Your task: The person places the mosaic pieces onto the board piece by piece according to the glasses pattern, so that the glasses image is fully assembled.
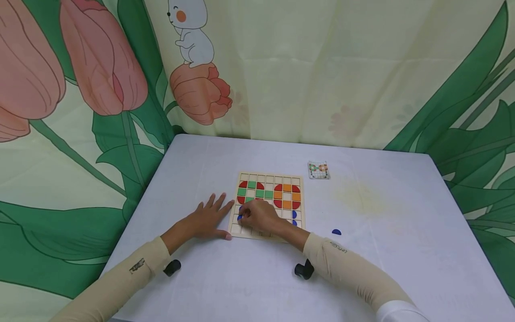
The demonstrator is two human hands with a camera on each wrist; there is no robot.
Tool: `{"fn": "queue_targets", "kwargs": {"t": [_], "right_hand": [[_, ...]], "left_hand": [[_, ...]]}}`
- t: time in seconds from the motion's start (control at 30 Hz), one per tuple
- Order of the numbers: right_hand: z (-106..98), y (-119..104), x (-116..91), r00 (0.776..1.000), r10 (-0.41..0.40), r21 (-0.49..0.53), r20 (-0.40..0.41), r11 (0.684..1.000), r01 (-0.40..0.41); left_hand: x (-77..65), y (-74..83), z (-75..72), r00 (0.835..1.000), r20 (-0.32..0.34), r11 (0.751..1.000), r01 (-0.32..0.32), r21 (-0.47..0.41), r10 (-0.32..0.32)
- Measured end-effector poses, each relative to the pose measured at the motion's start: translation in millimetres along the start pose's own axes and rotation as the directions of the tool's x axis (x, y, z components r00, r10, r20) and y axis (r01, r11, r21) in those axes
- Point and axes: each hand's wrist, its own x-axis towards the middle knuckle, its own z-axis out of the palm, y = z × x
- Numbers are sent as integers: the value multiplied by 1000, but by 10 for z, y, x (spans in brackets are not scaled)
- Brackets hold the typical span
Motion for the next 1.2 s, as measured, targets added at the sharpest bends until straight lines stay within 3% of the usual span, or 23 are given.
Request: {"fn": "queue_targets", "kwargs": {"t": [0.33, 0.53, 0.83, 1.0, 1.2], "right_hand": [[-183, 125, -216, 998, 60, 24, 6, 998, -60], [-439, 398, -552, 989, 139, 63, -53, 989, -136], [-825, 858, -1132, 956, 288, 76, -49, 956, -284], [-1026, 1111, -1379, 949, 308, 68, -68, 950, -303], [-1166, 1369, -1595, 964, 258, 17, -68, 966, -257]], "left_hand": [[-7, 27, 5, 1000, -12, 1000, -4, -2, 4], [0, 41, 21, 1000, -15, 1000, 6, 7, -5], [-7, 17, 32, 1000, -20, 1000, 16, -6, -16], [-3, 4, 42, 999, -29, 1000, 14, -7, -14], [-3, 19, 35, 999, -38, 1000, 2, -10, -2]]}}
